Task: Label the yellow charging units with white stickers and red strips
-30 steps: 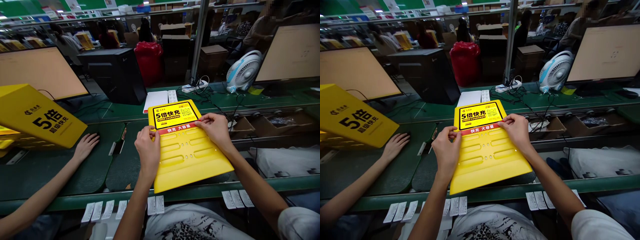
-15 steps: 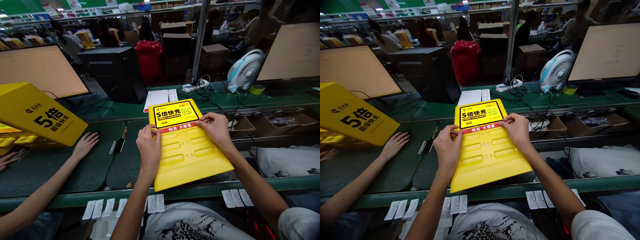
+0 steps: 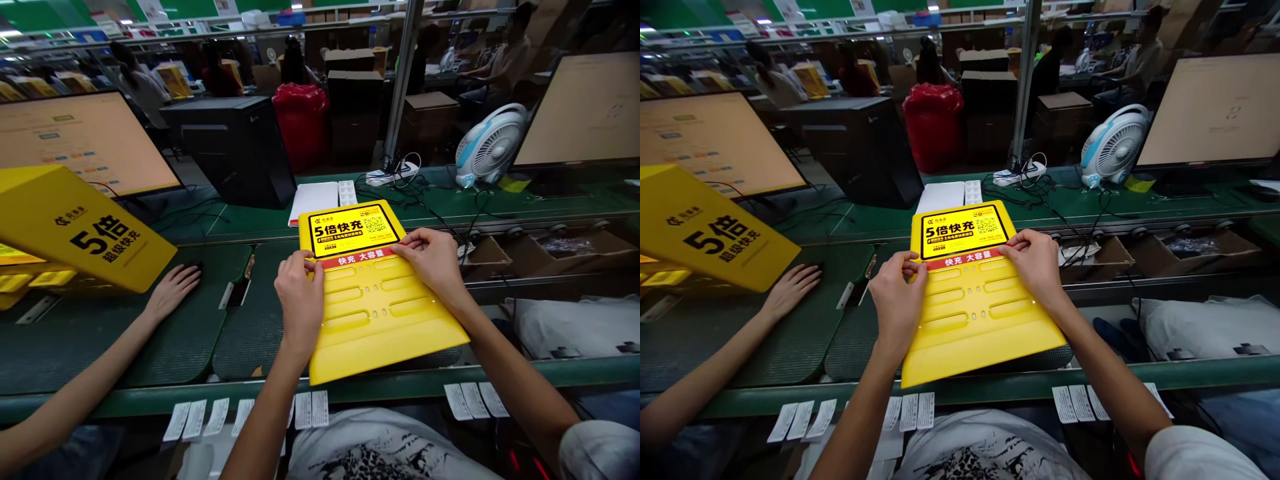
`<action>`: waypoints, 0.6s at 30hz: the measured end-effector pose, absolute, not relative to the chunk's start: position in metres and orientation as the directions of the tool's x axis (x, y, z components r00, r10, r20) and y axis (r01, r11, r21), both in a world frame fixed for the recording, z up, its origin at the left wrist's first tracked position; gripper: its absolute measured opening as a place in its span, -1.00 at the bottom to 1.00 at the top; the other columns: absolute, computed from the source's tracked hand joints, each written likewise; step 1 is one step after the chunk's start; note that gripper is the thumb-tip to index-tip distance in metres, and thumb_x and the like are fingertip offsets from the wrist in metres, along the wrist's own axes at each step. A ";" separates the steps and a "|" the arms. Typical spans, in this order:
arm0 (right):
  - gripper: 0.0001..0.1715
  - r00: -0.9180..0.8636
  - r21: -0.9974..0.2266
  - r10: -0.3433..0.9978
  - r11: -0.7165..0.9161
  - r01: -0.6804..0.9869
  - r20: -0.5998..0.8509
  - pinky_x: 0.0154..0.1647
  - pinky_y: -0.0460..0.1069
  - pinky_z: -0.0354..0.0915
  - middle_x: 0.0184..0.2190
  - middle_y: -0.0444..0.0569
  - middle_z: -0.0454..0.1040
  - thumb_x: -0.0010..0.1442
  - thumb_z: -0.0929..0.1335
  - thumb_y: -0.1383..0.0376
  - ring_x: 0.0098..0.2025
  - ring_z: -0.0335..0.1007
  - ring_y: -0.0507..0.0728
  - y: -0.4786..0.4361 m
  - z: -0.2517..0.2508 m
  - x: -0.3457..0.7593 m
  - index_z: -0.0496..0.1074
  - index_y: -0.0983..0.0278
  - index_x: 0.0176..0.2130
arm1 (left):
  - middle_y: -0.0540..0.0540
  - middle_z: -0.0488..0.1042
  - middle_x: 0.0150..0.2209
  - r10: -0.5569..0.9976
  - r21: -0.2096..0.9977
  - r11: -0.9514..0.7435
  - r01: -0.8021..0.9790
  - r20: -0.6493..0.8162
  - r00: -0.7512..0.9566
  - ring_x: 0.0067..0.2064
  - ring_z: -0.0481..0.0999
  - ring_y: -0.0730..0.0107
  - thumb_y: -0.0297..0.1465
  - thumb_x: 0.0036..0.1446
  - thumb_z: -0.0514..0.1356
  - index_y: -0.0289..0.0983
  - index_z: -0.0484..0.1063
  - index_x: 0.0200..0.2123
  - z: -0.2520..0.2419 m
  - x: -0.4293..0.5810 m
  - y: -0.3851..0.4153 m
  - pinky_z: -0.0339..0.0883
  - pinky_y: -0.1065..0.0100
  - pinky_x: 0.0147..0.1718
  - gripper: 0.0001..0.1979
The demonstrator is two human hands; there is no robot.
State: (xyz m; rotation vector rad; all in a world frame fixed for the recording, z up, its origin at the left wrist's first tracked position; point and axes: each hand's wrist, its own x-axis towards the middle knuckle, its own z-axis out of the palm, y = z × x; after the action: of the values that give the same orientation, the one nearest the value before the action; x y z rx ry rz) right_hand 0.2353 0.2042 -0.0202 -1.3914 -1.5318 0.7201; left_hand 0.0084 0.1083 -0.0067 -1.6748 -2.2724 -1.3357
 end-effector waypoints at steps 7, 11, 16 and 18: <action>-0.65 0.070 -0.893 0.973 0.174 0.415 0.222 -0.42 -0.02 0.27 -0.50 -0.06 0.54 -0.09 0.57 0.10 -0.48 0.39 0.08 0.204 -0.021 0.234 0.55 0.31 -0.44 | -0.07 0.55 -0.31 0.771 0.623 0.076 0.779 0.458 -0.442 -0.26 0.53 0.25 -0.51 0.17 0.24 -0.28 0.49 -0.19 -0.008 0.008 0.109 0.33 0.31 -0.27 -0.87; -0.69 0.073 -0.892 0.972 0.172 0.417 0.222 -0.42 -0.02 0.27 -0.51 -0.07 0.53 -0.10 0.57 0.15 -0.49 0.39 0.08 0.204 -0.019 0.235 0.55 0.31 -0.45 | -0.07 0.54 -0.32 0.773 0.631 0.088 0.771 0.445 -0.452 -0.26 0.53 0.26 -0.51 0.17 0.25 -0.28 0.49 -0.19 -0.008 0.007 0.109 0.33 0.31 -0.26 -0.87; -0.73 0.064 -0.882 0.974 0.168 0.439 0.218 -0.41 -0.02 0.28 -0.51 -0.07 0.54 -0.09 0.57 0.18 -0.48 0.41 0.09 0.204 -0.018 0.235 0.55 0.30 -0.44 | -0.06 0.56 -0.31 0.785 0.662 0.108 0.741 0.400 -0.472 -0.26 0.54 0.28 -0.50 0.16 0.25 -0.29 0.50 -0.17 -0.007 0.006 0.111 0.34 0.33 -0.27 -0.86; -0.74 0.060 -0.876 0.974 0.168 0.451 0.217 -0.41 -0.01 0.29 -0.51 -0.07 0.55 -0.08 0.56 0.18 -0.48 0.42 0.10 0.204 -0.018 0.235 0.56 0.30 -0.44 | -0.06 0.56 -0.32 0.790 0.673 0.118 0.730 0.381 -0.479 -0.27 0.55 0.29 -0.50 0.16 0.25 -0.28 0.50 -0.17 -0.006 0.005 0.112 0.34 0.34 -0.28 -0.85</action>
State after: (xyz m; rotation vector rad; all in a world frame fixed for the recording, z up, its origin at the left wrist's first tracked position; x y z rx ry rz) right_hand 0.2349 0.2041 -0.0185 -1.4236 -1.5352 0.7248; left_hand 0.0049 0.1116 -0.0063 -1.6358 -2.4007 -1.3704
